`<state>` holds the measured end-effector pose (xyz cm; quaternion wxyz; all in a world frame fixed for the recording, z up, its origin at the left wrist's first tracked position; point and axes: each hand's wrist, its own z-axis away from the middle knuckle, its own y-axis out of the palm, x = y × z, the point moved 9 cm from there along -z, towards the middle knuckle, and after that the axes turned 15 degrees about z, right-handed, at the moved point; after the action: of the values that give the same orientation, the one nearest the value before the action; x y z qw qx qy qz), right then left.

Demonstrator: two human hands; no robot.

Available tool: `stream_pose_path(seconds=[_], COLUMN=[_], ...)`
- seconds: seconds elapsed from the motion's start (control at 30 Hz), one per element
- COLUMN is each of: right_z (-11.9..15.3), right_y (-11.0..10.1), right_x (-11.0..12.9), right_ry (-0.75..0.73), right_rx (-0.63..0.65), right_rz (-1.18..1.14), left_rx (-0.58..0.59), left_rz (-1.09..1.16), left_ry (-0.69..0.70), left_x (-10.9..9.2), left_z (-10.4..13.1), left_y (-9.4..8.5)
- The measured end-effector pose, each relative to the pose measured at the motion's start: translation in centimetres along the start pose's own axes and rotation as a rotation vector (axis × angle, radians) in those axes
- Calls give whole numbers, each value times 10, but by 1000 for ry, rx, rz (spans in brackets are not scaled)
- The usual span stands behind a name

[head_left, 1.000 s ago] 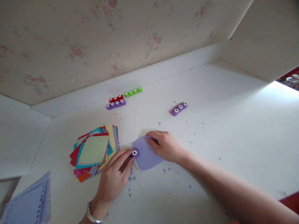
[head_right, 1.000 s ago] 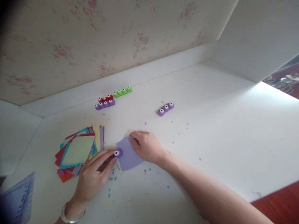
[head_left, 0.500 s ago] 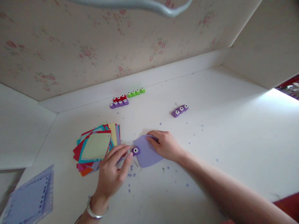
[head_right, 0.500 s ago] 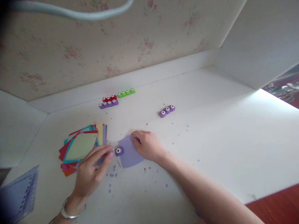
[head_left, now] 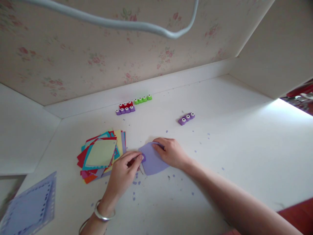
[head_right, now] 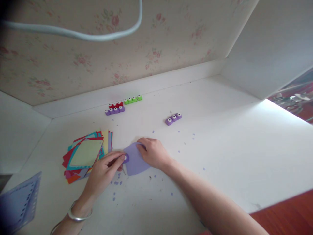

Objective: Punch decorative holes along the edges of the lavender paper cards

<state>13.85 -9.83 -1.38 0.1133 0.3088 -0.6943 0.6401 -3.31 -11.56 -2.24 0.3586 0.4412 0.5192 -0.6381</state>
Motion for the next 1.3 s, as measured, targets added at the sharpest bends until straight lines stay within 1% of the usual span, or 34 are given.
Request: stream_pose_path(seconds=[0.1,0.23,0.3,0.37,0.63,0.83,0.97,1.13,1.3], right_z=[0,1,1,1,2,1,2,2,1], right_y=[0,0,0,0,2,1,0,1,0], right_x=[-1,-2,-2,-2,0,1,2,0,1], right_ry=[4,7,7,6,-3,-1,-2,15,9], right_rx=[-4,-11,-14,-14,-31,-42,-36,-33,-37], right_rz=[-7,-8,-4,3,17,18,25,15,23], left_rx=[11,-7,-12,-6,18,36,50,7,-21], left_rz=[74,218,248,261,252,283,328,363,299], left_ry=[-90,-281,-346,-379,-377,-357,-364,-351,-264], left_x=[11,25,27,25,14,15,17,20,22], left_z=[-1,-3,-5,-7,-12,-11,-5,6,16], left_y=[1,4,6,8,10,8,7,-1,-17])
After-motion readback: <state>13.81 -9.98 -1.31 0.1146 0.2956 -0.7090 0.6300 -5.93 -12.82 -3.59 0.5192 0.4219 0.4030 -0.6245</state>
